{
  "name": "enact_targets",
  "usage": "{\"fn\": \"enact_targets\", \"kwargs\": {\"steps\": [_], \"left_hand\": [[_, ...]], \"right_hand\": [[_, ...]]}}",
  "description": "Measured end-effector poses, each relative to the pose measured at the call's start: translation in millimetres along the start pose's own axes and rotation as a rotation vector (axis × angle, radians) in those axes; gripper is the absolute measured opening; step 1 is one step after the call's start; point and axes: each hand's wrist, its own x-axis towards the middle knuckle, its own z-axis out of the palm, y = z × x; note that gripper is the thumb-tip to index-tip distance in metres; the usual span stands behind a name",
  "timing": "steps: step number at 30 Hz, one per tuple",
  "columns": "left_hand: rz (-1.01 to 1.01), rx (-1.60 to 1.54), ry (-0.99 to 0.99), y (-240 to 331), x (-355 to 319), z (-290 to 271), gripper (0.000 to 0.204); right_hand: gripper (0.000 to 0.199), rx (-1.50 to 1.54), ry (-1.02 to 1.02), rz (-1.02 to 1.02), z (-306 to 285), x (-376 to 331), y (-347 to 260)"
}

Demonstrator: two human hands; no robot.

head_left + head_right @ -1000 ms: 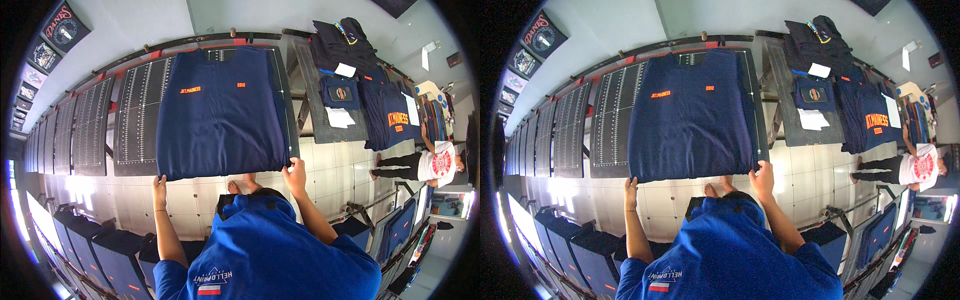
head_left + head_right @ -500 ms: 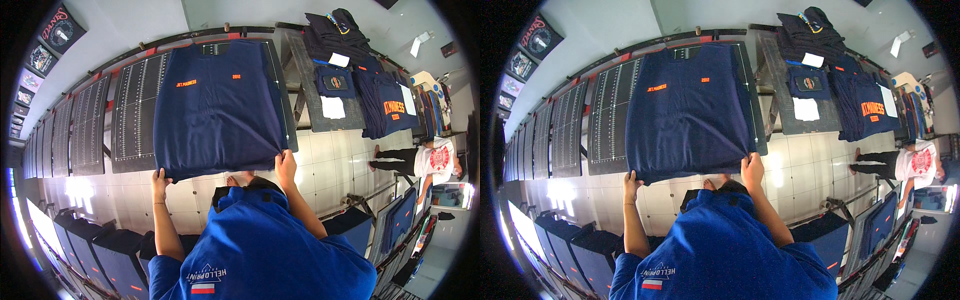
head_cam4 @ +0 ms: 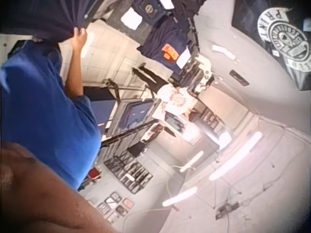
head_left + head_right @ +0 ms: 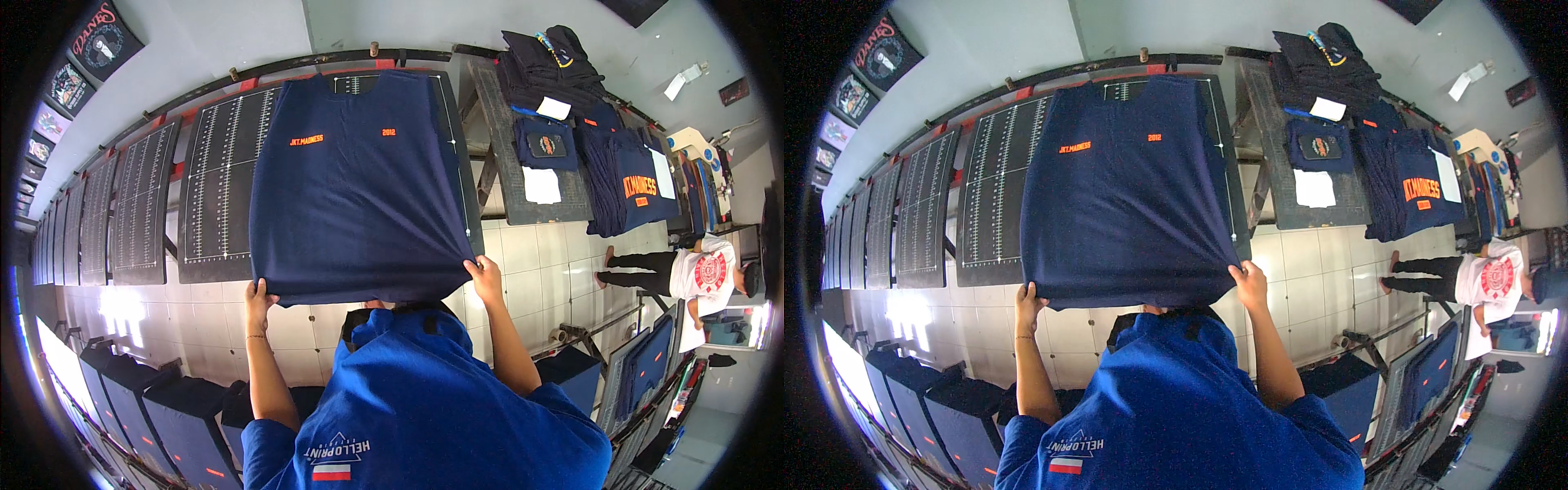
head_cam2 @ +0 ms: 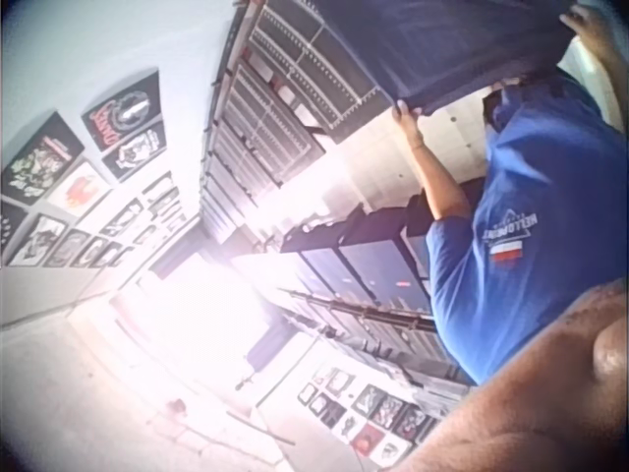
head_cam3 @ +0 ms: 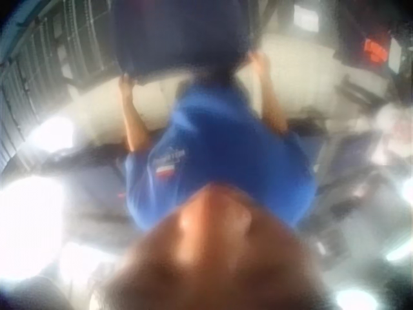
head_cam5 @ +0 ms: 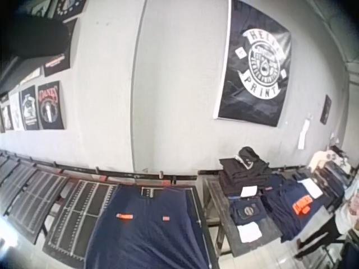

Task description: The person lifts printed navy blue garments from individual printing boards by hand and carries them while walking through the workshop.

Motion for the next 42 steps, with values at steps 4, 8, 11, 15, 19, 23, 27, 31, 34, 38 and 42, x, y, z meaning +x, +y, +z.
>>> {"fn": "enact_targets", "kwargs": {"steps": [4,8,11,15,19,23,27,31,34,38,42], "left_hand": [[-0.027,0.108,0.063,0,2,-4,0.027],[0.194,0.694,0.336,18,5,3,0.031],[0.428,0.970,0.549,52,9,30,0.031],[0.516,1.006,0.506,78,58,44,0.046],[0.382,1.122,0.473,113,98,81,0.062],[0.200,1.109,0.340,127,120,96,0.057],[0.181,1.103,0.331,136,119,108,0.048],[0.156,1.086,0.301,159,111,124,0.046],[0.022,0.561,0.023,131,146,86,0.051],[-0.228,0.496,0.012,165,125,92,0.054],[-0.396,-0.016,-0.240,159,134,69,0.045]], "right_hand": [[0.022,-0.068,0.177,0.087,-11,3,-28],[0.024,-0.029,0.262,-0.248,-1,55,-93],[0.021,-0.203,0.330,-0.285,15,99,-119],[0.014,-0.227,0.317,-0.263,17,127,-122],[0.031,-0.257,0.285,-0.188,20,136,-102],[0.065,-0.300,0.059,0.091,6,135,-140],[0.063,-0.292,-0.119,0.091,12,149,-131],[0.059,0.237,-0.072,0.025,29,160,-94],[0.064,0.579,-0.143,0.099,36,170,-75],[0.073,0.802,-0.362,0.358,19,169,-90],[0.069,0.891,-0.558,0.417,2,171,-103]]}}
